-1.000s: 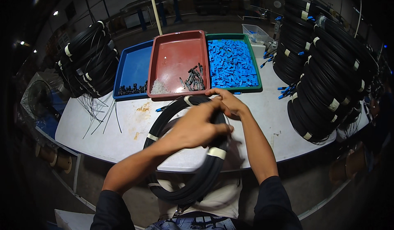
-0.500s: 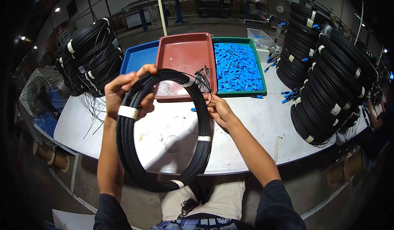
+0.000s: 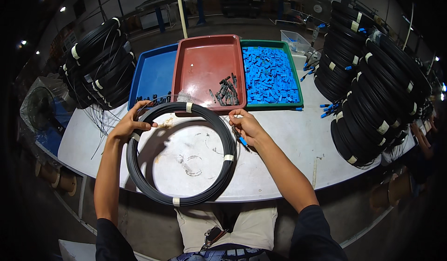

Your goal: The person assembles connectors onto the end of a coiled cable by attaching plastic components from trays by hand. The person then stacks the completed coiled cable onto a pile and begins assembling connector parts onto another coiled cable.

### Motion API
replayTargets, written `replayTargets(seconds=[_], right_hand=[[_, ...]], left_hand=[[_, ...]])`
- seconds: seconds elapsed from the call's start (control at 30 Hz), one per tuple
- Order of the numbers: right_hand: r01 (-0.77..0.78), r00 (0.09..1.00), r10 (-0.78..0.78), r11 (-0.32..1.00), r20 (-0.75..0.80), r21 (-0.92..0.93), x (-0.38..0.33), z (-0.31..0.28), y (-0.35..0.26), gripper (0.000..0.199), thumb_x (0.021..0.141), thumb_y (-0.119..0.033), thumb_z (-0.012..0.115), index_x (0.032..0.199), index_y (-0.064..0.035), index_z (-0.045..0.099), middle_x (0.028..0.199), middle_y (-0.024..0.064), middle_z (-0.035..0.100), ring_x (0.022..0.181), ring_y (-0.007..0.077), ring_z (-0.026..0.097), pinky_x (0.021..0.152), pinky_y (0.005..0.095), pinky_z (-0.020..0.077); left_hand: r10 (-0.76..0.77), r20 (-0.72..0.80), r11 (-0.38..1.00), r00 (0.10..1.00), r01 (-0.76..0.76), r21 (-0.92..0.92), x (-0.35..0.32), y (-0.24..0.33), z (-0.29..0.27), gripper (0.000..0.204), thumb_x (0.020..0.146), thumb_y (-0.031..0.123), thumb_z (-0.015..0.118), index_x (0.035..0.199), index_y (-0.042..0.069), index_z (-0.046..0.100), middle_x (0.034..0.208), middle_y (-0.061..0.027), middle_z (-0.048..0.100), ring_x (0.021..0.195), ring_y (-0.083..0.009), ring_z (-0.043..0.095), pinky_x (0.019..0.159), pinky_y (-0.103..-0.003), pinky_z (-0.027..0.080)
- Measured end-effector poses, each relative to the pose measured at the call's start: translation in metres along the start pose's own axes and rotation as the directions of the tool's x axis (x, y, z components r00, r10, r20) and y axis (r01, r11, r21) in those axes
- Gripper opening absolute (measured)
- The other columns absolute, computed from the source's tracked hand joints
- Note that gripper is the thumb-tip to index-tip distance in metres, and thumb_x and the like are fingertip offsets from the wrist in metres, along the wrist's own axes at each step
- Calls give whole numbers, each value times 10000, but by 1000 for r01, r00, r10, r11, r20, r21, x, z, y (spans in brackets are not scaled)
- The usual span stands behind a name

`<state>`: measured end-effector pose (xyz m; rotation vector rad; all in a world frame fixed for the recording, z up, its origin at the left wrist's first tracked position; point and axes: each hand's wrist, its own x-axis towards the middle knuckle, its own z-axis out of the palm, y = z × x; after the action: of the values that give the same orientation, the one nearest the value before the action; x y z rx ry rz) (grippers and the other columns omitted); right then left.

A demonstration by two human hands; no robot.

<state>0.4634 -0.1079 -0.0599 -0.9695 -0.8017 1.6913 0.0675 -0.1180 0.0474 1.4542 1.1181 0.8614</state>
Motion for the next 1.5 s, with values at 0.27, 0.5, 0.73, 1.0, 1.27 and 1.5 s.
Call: replayTargets(seconds=[0.27,0.5,0.73,1.0,1.27,1.5], right_hand=[[11,988,-53,959,-142,-284,-27,7,-14,118,976,-29,584,1070,-58,517,712,48,552,424,75,464,320,235,295],[223,883,-299,945,-361,-238,-56,2,4,183,1028,-79,518,1197,-97,448,794,98,564,641,221,636,507,361,535],[626,618,-605,765,-502,-151,-78,21,1,401,1065,-81,467,1380,-148,228,1154,210,545,688,217,645,607,376,597],[768,391,-799,557,-456,-316,-55,19,-44,416,1043,-63,521,1385,-36,284,1052,203,654,622,136,586,502,281,503],[558,559,-824,460,-97,-691,-36,72,-80,161,960,-71,649,1087,9,591,802,115,754,610,123,649,556,272,508],[544,553,-802,144,224,-827,-32,86,-68,88,941,-17,620,1007,38,639,793,148,733,750,213,736,701,335,569]], left_hand=[[-11,-136,996,991,24,91,-7,-65,-6,855,547,-72,643,1393,41,586,1091,-108,683,938,-208,652,869,-319,538],[1,-135,976,991,28,217,-12,-74,7,789,541,-40,624,1326,23,656,1222,-154,687,1097,-272,646,1021,-331,478],[68,-121,939,990,-22,345,-13,-74,23,754,600,-33,633,1349,51,654,1142,-134,635,931,-252,635,890,-314,522],[129,-175,911,976,-47,409,-8,-81,43,592,723,29,685,1313,-11,657,1157,-181,655,1041,-280,680,953,-338,511],[208,-192,880,959,-98,464,-9,-82,99,543,784,106,708,1310,-14,647,1125,-239,661,1030,-365,661,939,-406,507],[530,-340,722,776,-203,662,-29,-55,154,550,808,190,763,1314,48,603,1317,-208,500,1262,-393,469,1076,-505,348]])
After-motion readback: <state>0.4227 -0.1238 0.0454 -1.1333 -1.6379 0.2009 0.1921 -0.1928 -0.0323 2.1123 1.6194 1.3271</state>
